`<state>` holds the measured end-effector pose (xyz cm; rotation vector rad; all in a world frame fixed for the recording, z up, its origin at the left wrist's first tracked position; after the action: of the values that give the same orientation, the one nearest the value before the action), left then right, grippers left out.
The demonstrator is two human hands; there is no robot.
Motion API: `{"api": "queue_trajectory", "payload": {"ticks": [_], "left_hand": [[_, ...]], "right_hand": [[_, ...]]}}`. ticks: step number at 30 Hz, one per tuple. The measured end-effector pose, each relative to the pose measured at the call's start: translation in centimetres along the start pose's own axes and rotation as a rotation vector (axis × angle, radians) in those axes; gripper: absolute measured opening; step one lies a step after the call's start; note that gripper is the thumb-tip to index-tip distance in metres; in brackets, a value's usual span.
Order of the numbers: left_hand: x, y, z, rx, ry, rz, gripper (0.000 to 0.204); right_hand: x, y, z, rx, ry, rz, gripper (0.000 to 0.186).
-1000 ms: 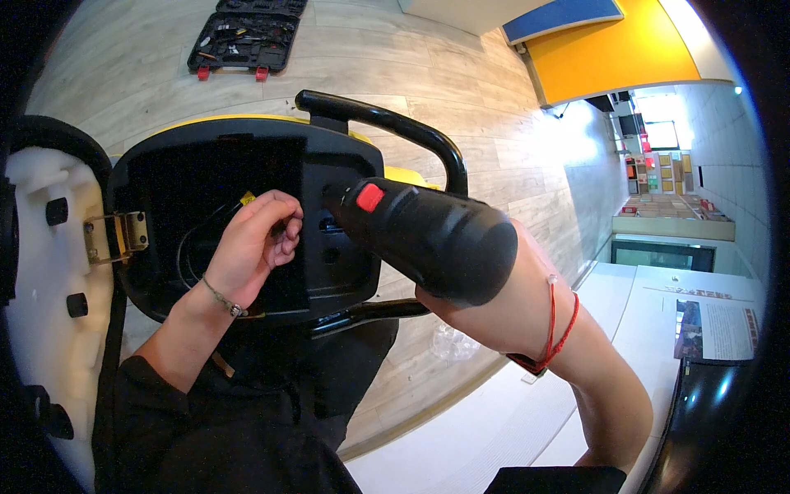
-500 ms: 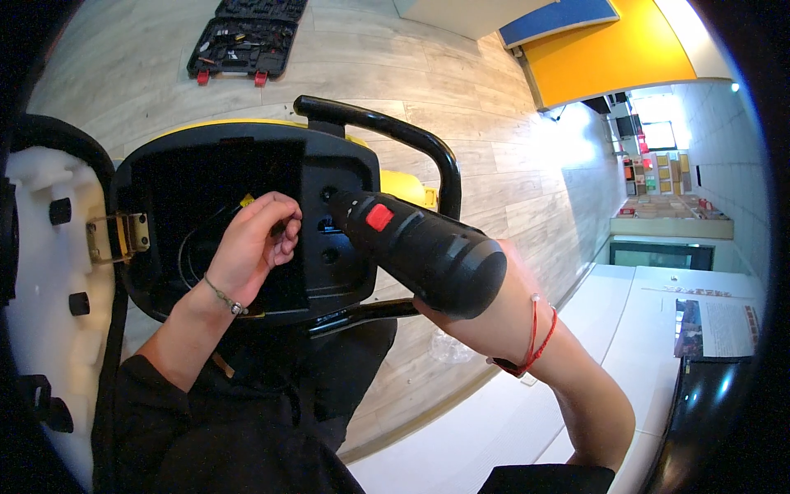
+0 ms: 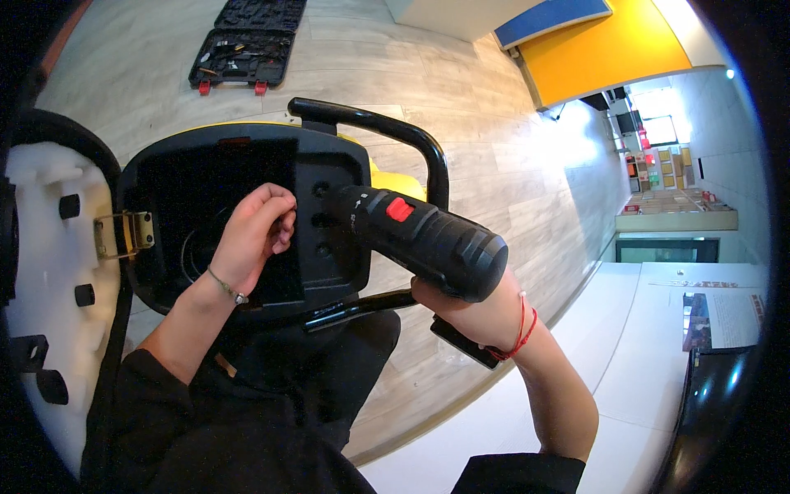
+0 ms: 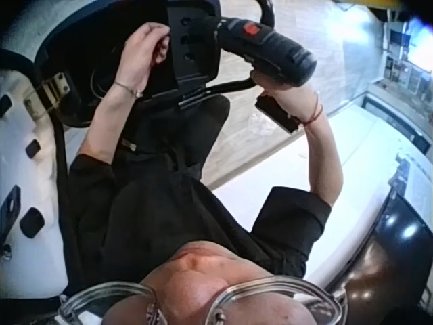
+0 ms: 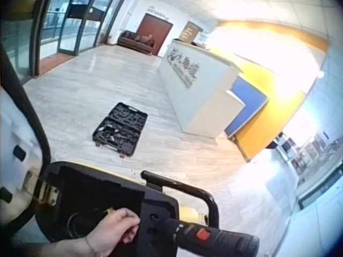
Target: Installing the seat assembly and screwing it into place on an electric scooter using a power drill.
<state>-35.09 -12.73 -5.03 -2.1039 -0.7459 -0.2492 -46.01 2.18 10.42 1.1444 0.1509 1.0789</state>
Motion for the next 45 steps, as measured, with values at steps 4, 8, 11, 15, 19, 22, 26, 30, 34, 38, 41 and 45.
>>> {"api": "queue_trajectory", "payload": {"ticks": [4,8,11,15,19,22,26,30,34,38,41,45], "left_hand": [[0.0,0.1,0.1,0.046,0.027,0.004,0.009],[-0.1,0.0,0.2,0.050,0.030,0.011,0.009],[-0.1,0.1,0.2,0.057,0.030,0.014,0.009],[-0.1,0.2,0.4,0.069,0.045,0.009,0.009],[-0.1,0.0,0.3,0.096,0.042,0.024,0.009],[-0.1,0.1,0.4,0.090,0.050,0.015,0.009],[-0.1,0.0,0.4,0.086,0.052,0.015,0.009],[-0.1,0.0,0.4,0.091,0.056,0.022,0.009],[-0.1,0.0,0.4,0.077,0.055,0.012,0.009],[-0.1,0.1,0.4,0.083,0.054,0.011,0.008],[-0.1,0.1,0.4,0.084,0.054,0.010,0.008],[-0.1,0.1,0.5,0.094,0.058,0.011,0.008]], "right_hand": [[-0.5,0.0,0.3,0.014,0.011,0.015,0.021],[-0.7,-0.1,0.2,0.050,-0.030,0.029,0.020],[-0.7,0.0,0.7,0.090,0.004,0.044,0.019],[-0.8,0.5,1.4,0.091,0.041,0.025,0.018],[-0.7,0.2,0.7,0.070,-0.012,0.047,0.018],[-0.6,0.0,-0.3,0.064,-0.067,0.067,0.018],[-0.5,0.0,-0.7,0.069,-0.078,0.058,0.018],[-0.7,0.2,0.0,0.055,0.000,0.039,0.019],[-0.8,0.1,-0.6,0.021,-0.055,0.045,0.018],[-1.3,0.5,0.2,0.092,-0.004,0.044,0.019],[-1.9,1.8,3.8,0.247,0.233,0.000,0.017],[-3.4,2.4,6.7,0.607,0.299,0.137,0.016]]}}
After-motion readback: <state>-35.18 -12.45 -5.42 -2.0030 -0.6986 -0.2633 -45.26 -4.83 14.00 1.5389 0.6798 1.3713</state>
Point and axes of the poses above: each hand's wrist, its own x-axis away from the middle knuckle, its own y-axis out of the back of the hand, z = x × y, the point moved 10 cm from there along -x, towards the middle knuckle, and after that the axes turned 12 degrees about x, right-handed, at the moved point
